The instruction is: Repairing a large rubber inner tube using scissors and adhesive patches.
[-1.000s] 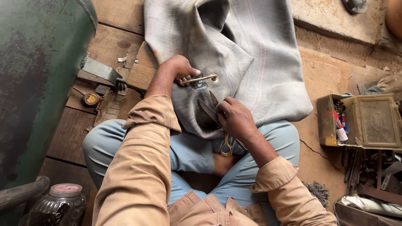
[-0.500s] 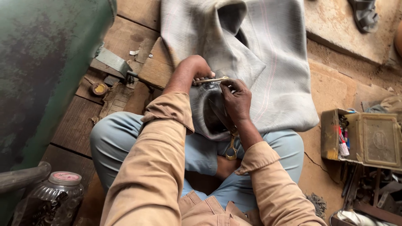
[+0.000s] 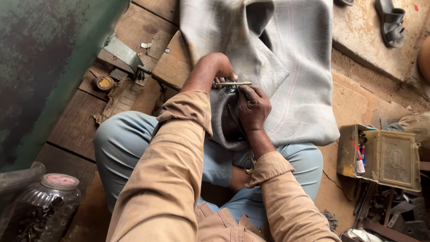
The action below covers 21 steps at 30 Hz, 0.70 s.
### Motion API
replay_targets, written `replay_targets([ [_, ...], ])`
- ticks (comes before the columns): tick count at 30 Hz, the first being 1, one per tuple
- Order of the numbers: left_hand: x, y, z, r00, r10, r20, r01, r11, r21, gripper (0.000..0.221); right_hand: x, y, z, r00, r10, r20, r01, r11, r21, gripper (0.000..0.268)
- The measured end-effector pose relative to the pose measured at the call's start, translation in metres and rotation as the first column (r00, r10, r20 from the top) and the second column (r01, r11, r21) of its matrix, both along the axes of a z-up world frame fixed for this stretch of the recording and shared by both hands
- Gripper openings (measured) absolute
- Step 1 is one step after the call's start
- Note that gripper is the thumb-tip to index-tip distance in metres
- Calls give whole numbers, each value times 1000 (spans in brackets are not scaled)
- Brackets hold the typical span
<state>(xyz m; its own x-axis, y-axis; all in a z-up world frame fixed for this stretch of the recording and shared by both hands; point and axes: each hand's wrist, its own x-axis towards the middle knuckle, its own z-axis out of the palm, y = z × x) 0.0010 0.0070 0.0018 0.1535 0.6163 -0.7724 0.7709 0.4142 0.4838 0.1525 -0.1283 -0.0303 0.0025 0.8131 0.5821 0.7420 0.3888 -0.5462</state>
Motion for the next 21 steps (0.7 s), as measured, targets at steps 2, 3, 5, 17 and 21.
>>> replay_targets([
  [2,1,0,2,1000,-13,8,13,1000,4,35,0,0,0,1000,11,12,-11,1000,-8,10],
  [3,1,1,4,999,-33,12,33,999,9,33,0,1,0,1000,15,20,-15,1000,-15,10],
  [5,1,0,4,999,-54,2,53,998,26,36,-1,1,2,999,24,23,-23,999,-25,10],
  [17,6,-3,-1,992,-15,-122,32,990,135,48,-2,3,0,997,14,79,-11,999,-39,8],
  [21,10,-13,6,988,54,-142,-29,984,174,51,-3,3,1,992,31,122,-33,999,16,9],
])
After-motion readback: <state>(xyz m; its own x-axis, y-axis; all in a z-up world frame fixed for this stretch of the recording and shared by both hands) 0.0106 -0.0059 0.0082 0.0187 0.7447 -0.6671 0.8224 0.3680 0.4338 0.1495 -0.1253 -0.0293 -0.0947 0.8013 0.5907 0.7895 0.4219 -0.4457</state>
